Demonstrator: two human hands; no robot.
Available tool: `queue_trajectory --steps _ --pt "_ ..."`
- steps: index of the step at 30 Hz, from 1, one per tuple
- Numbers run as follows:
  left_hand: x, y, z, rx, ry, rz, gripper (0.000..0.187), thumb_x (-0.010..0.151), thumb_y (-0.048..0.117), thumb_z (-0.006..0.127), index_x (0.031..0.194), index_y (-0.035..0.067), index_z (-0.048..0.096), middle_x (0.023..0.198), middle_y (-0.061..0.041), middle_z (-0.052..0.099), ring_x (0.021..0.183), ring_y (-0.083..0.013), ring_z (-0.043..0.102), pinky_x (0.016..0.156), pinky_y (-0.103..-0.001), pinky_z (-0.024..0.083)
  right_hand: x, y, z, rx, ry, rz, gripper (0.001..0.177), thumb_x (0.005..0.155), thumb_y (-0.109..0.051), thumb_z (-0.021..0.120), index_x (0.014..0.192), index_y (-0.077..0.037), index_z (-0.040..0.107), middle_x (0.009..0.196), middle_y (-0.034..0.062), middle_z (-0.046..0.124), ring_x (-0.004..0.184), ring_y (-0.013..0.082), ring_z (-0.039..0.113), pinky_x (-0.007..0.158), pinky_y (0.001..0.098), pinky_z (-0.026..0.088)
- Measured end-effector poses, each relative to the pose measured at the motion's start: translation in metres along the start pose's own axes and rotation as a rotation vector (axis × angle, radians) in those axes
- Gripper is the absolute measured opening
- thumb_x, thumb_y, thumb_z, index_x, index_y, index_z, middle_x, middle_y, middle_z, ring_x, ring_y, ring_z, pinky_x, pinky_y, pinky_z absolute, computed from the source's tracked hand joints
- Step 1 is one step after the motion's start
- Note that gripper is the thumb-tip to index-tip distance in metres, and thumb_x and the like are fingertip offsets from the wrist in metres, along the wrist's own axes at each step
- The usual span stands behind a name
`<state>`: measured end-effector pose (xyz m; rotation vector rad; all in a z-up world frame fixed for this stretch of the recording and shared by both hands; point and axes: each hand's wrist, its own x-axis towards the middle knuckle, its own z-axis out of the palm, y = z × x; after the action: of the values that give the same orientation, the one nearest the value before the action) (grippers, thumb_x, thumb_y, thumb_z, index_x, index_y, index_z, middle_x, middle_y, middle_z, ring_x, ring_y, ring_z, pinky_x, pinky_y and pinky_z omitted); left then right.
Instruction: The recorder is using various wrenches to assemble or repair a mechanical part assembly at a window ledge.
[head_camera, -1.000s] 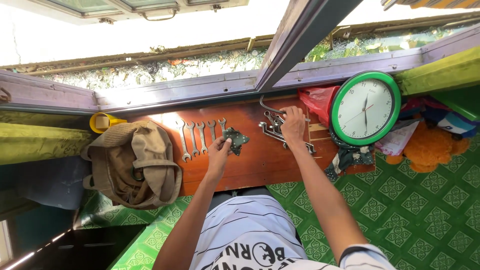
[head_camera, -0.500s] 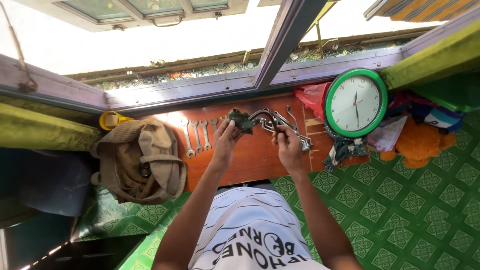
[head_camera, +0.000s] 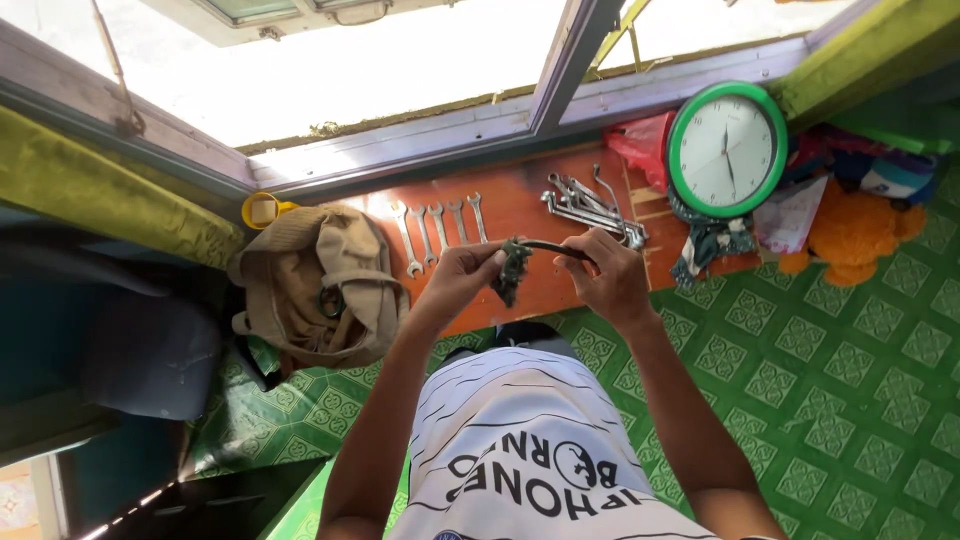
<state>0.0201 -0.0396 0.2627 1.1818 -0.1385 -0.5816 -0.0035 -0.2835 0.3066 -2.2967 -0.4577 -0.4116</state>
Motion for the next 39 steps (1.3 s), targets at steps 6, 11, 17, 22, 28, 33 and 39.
queue_trajectory --steps 6,11,17,22,28,33,39 --pt "-0.046 0.021 0.001 -0.387 -0.289 -0.112 0.041 0.101 0.018 0.068 0.138 0.002 0.061 0.093 -0.003 0.073 0.081 -0.0120 0.073 0.076 -0.030 0.062 -0.029 -0.025 0.013 -0.091 -0.009 -0.090 0.015 0.096 -0.021 0.076 0.105 -0.011 0.068 0.079 0.0042 0.062 0.069 0.0260 0.065 0.059 0.0389 0.049" --pt "-0.068 0.005 0.014 0.236 0.236 0.052 0.031 0.094 0.003 0.069 0.124 -0.002 0.073 0.097 -0.008 0.080 0.083 -0.0108 0.074 0.074 -0.027 0.061 -0.049 -0.069 0.015 -0.318 0.017 0.025 0.017 0.093 -0.026 0.078 0.102 -0.013 0.071 0.073 0.0045 0.059 0.062 0.0258 0.062 0.053 0.0402 0.047" --pt "-0.105 -0.004 0.054 0.455 0.493 0.424 0.032 0.095 -0.002 0.067 0.127 0.001 0.073 0.107 -0.010 0.079 0.091 -0.0114 0.075 0.080 -0.024 0.061 -0.077 -0.100 0.022 -0.209 0.031 0.168 0.016 0.096 -0.023 0.075 0.106 -0.010 0.073 0.074 0.0060 0.060 0.058 0.0224 0.061 0.053 0.0387 0.047" --pt "-0.125 -0.018 0.046 0.023 0.287 0.274 0.027 0.105 0.011 0.058 0.125 -0.003 0.071 0.131 -0.012 0.072 0.116 -0.0142 0.068 0.096 -0.027 0.055 -0.115 -0.099 0.041 0.115 -0.018 0.218 0.016 0.097 -0.021 0.072 0.106 -0.007 0.071 0.081 0.0051 0.067 0.060 0.0129 0.061 0.054 0.0304 0.049" --pt "-0.154 -0.012 0.058 0.006 0.061 0.399 0.043 0.115 0.026 0.037 0.134 -0.003 0.061 0.140 -0.015 0.066 0.130 -0.0193 0.061 0.111 -0.032 0.048 -0.164 -0.078 0.081 0.905 -0.341 0.636 0.040 0.111 -0.037 0.056 0.091 -0.004 0.069 0.067 -0.0088 0.043 0.058 0.0020 0.036 0.051 0.0231 0.026" --pt "-0.170 -0.026 0.063 0.028 0.101 0.493 0.037 0.119 0.027 0.034 0.129 -0.001 0.054 0.121 -0.014 0.072 0.116 -0.0180 0.066 0.105 -0.033 0.053 -0.161 -0.106 0.076 1.166 -0.487 0.809 0.042 0.105 -0.046 0.050 0.090 -0.008 0.060 0.060 -0.0061 0.040 0.047 0.0053 0.028 0.043 0.0258 0.020" --pt "-0.187 -0.032 0.065 -0.022 0.110 0.466 0.041 0.117 0.031 0.034 0.130 -0.001 0.056 0.120 -0.014 0.073 0.097 -0.0126 0.068 0.086 -0.029 0.058 -0.175 -0.114 0.081 1.408 -0.564 0.755 0.045 0.107 -0.048 0.049 0.084 -0.010 0.053 0.062 -0.0063 0.034 0.050 0.0054 0.024 0.044 0.0261 0.018"
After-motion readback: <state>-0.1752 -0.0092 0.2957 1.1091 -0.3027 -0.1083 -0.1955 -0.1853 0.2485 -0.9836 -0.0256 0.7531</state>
